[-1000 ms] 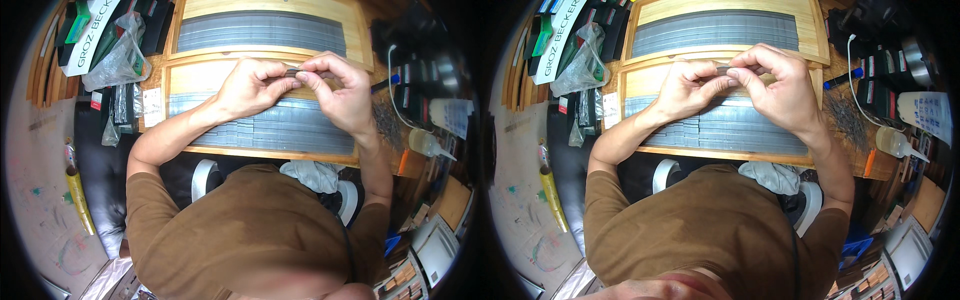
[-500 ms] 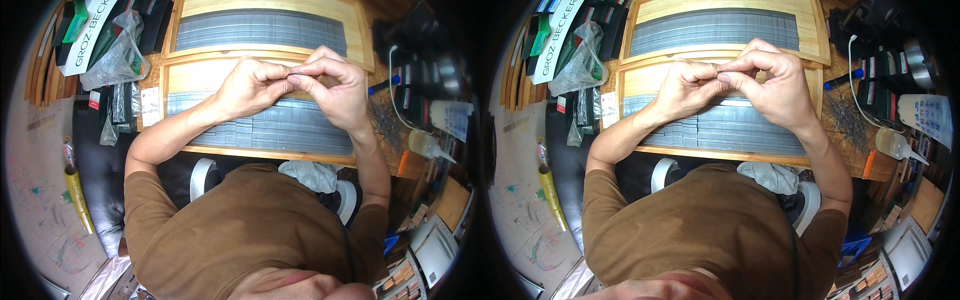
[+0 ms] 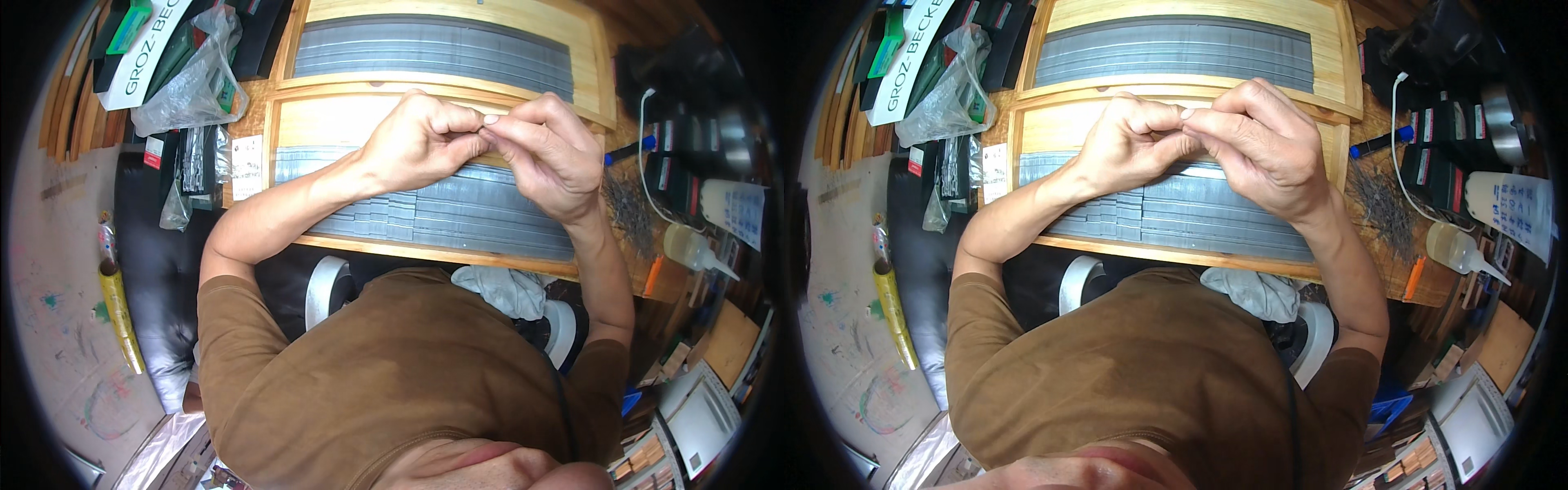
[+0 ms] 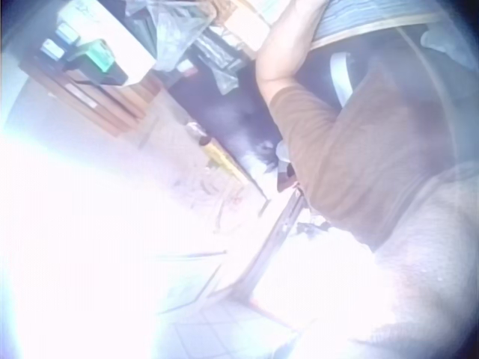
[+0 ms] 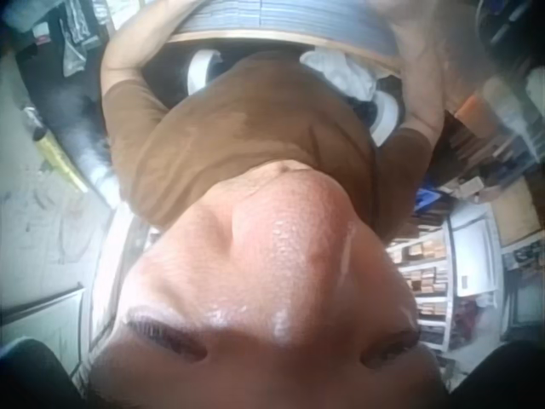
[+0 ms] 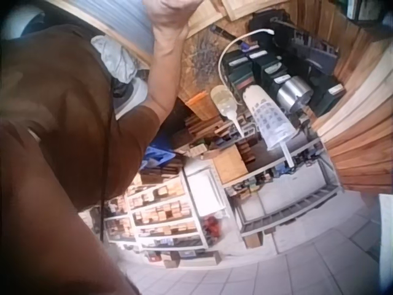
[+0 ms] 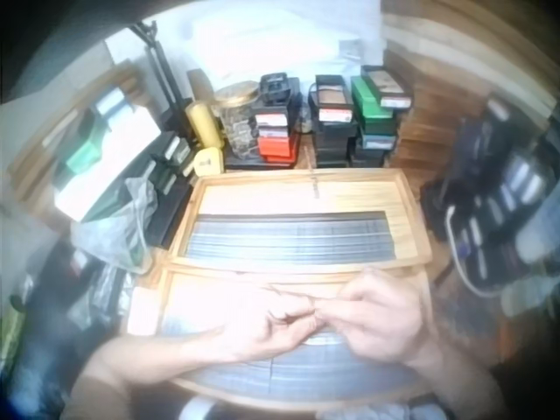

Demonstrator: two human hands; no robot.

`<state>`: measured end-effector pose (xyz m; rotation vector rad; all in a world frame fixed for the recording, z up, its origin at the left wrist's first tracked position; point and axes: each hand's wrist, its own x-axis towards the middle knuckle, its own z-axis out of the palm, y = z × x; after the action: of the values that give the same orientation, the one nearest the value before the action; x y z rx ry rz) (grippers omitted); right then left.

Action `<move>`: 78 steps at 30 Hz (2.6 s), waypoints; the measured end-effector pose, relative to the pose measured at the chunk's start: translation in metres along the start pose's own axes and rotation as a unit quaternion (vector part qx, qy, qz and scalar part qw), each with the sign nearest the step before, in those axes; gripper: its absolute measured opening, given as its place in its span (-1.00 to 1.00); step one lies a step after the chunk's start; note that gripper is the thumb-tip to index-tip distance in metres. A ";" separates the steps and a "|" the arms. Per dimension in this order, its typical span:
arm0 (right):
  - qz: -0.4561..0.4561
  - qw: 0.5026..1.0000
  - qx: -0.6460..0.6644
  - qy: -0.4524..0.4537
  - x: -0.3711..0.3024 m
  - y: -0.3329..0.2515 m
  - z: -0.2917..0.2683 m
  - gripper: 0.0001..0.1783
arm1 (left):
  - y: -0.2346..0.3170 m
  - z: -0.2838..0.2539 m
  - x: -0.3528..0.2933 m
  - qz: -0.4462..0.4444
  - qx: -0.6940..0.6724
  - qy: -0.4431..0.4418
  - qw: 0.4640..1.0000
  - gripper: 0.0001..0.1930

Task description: The person picks up small rectangular metal pieces from a wooden tray and joins them together by hand. They repeatedly align and press the pieces to form a connected strip, occasionally wiping the components with a cloth before continuing the assembly.

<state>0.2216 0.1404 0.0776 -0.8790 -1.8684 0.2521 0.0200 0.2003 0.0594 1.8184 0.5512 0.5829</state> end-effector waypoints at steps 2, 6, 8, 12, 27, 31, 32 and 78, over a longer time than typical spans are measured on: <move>0.029 0.999 0.024 -0.010 0.000 -0.001 0.000 -0.74 | 0.000 0.000 0.000 0.004 0.001 0.005 1.000 -0.85; 0.176 0.974 0.144 0.011 -0.006 -0.003 0.005 -0.77 | 0.000 0.004 0.001 0.018 0.000 0.031 0.999 -0.91; 0.212 0.960 0.180 0.017 -0.008 -0.002 0.006 -0.80 | 0.000 0.004 0.001 0.028 0.004 0.028 0.999 -0.89; 0.207 0.958 0.195 0.019 -0.011 0.000 0.007 -0.82 | 0.003 0.002 0.002 0.012 0.009 0.010 1.000 -0.87; 0.100 0.991 0.088 0.032 -0.008 -0.003 0.009 -0.90 | 0.006 0.003 0.000 -0.022 -0.047 0.002 0.999 -0.90; 0.102 0.990 0.098 0.023 -0.006 0.000 0.008 -0.87 | 0.000 0.006 0.001 0.003 -0.033 0.019 0.999 -0.88; 0.111 0.988 0.109 0.021 -0.007 0.001 0.007 -0.86 | 0.001 0.004 0.002 -0.004 -0.021 0.010 1.000 -0.89; 0.188 0.961 0.202 0.023 -0.015 0.003 0.007 -0.84 | -0.003 0.009 0.000 0.036 -0.009 0.032 0.999 -0.91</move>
<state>0.2204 0.1339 0.0624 -0.9343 -1.5165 0.8121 0.0253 0.1950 0.0537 1.8129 0.5237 0.6947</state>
